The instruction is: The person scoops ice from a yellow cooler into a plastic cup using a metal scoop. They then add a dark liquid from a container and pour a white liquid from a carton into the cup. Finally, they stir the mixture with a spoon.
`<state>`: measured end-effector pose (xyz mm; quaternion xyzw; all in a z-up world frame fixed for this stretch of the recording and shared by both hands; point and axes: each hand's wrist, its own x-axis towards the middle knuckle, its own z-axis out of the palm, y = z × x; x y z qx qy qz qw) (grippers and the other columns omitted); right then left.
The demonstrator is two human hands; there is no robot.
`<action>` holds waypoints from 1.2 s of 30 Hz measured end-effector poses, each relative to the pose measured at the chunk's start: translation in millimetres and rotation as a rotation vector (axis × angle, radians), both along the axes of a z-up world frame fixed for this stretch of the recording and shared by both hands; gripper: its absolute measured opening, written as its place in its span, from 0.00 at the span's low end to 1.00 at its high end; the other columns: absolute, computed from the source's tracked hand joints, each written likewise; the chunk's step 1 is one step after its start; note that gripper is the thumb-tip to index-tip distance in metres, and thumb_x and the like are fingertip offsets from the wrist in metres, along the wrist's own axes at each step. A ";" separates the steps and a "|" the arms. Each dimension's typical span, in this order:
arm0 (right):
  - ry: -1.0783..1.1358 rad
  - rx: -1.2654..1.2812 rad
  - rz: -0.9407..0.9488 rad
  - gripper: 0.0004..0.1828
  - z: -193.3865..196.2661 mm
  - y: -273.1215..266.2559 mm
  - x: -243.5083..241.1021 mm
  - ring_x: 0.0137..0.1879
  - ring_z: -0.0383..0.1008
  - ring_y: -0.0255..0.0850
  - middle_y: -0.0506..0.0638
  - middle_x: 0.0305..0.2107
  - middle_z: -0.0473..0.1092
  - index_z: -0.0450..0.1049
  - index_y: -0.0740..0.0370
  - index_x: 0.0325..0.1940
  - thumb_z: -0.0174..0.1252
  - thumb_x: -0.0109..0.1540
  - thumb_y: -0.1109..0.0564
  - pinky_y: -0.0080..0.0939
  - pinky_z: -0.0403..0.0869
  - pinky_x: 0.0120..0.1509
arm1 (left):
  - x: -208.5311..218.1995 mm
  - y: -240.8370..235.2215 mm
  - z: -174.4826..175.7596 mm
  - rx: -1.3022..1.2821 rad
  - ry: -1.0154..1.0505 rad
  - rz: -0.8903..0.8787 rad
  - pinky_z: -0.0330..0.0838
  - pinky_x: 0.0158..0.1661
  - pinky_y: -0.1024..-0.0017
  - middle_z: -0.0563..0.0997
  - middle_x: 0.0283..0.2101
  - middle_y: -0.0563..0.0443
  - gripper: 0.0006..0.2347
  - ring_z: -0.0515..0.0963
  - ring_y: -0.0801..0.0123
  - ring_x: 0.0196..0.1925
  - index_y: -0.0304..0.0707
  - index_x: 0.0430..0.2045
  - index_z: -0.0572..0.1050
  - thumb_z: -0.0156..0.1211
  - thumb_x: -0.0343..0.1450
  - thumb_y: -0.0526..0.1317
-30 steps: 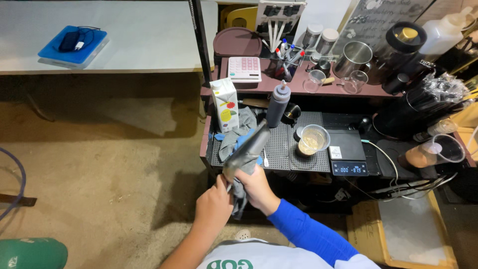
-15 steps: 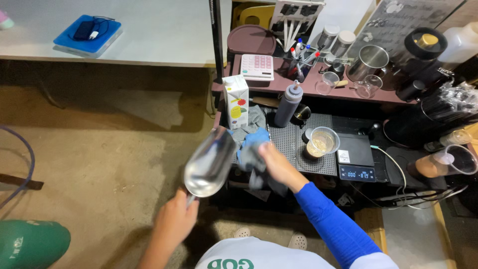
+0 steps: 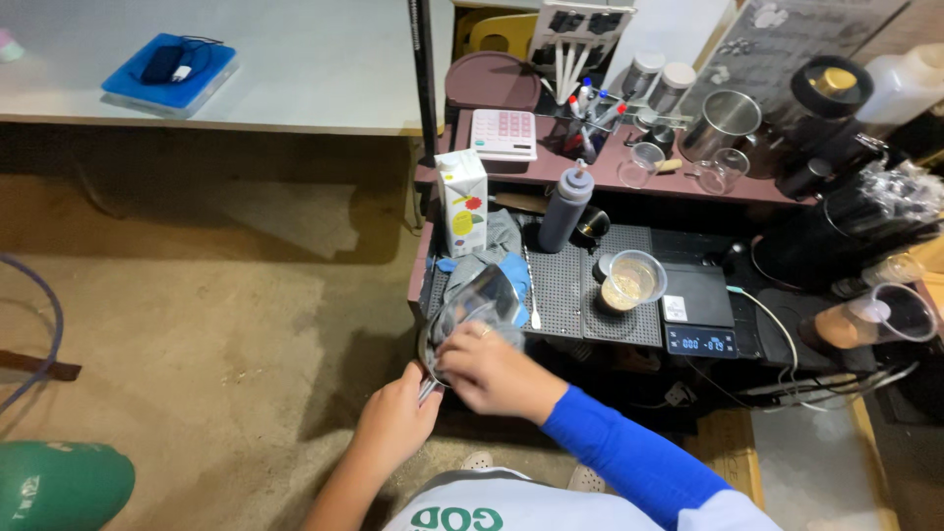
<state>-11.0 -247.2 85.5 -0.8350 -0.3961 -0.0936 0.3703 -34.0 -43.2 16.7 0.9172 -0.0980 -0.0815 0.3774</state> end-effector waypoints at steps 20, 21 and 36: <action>0.183 0.179 -0.482 0.21 -66.2 -70.1 52.2 0.65 0.74 0.52 0.59 0.58 0.72 0.72 0.64 0.61 0.62 0.65 0.56 0.48 0.71 0.69 | 39.9 -12.1 -16.4 -0.254 -0.115 0.336 0.74 0.34 0.54 0.80 0.26 0.32 0.14 0.81 0.45 0.28 0.27 0.29 0.74 0.62 0.70 0.45; 0.462 0.333 -0.282 0.27 -66.3 -71.1 32.8 0.66 0.70 0.47 0.56 0.62 0.69 0.65 0.64 0.68 0.60 0.66 0.56 0.45 0.70 0.70 | 41.6 -37.6 -19.6 -0.228 -0.069 0.256 0.75 0.35 0.55 0.80 0.27 0.32 0.14 0.82 0.48 0.29 0.28 0.29 0.76 0.60 0.72 0.45; 0.424 1.328 -1.170 0.23 -123.1 -282.8 -228.5 0.43 0.70 0.35 0.45 0.35 0.70 0.69 0.68 0.67 0.52 0.68 0.60 0.39 0.72 0.53 | 4.1 -320.4 16.3 -0.544 -0.213 -0.963 0.64 0.66 0.57 0.67 0.65 0.33 0.34 0.69 0.45 0.68 0.29 0.64 0.63 0.72 0.65 0.46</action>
